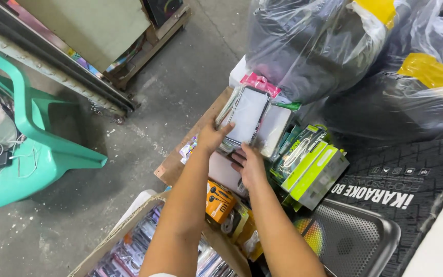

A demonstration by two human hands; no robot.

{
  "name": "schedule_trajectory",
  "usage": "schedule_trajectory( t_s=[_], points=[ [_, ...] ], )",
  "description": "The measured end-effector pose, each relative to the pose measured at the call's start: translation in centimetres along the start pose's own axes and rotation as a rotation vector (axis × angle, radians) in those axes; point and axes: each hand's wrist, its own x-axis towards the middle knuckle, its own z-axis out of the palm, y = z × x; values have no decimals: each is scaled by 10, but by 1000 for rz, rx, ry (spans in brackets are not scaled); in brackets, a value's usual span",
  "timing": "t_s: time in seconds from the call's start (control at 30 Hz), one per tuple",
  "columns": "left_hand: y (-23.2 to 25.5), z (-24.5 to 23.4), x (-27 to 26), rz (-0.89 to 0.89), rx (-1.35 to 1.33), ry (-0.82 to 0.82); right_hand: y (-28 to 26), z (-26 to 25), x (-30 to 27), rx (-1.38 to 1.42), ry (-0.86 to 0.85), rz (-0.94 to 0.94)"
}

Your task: Organizing and sorting mobile phone accessories in a storage box and on a table.

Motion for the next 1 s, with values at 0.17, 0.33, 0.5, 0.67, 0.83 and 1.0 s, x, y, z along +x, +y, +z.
schedule_trajectory(
  t_s=[0.17, 0.33, 0.5, 0.67, 0.83, 1.0],
  points=[
    [18, -10, -14, -72, -155, 2, -4, 6, 0, 51, -3, 53],
    [3, -16, -8, -253, -275, -119, 9, -4, 14, 92, -17, 52],
    [-1, -19, -18, -221, -244, -135, 13, -10, 3, 270, -121, 50],
    [8, -10, -42, -148, -228, -11, 11, -16, -14, 264, -138, 8],
    [17, -17, -79, -74, -434, 0, -25, -1, -90, 77, -93, -55],
    [38, -44, -165, -58, -844, -187, -35, -11, -142, -90, -153, -301]
  ],
)
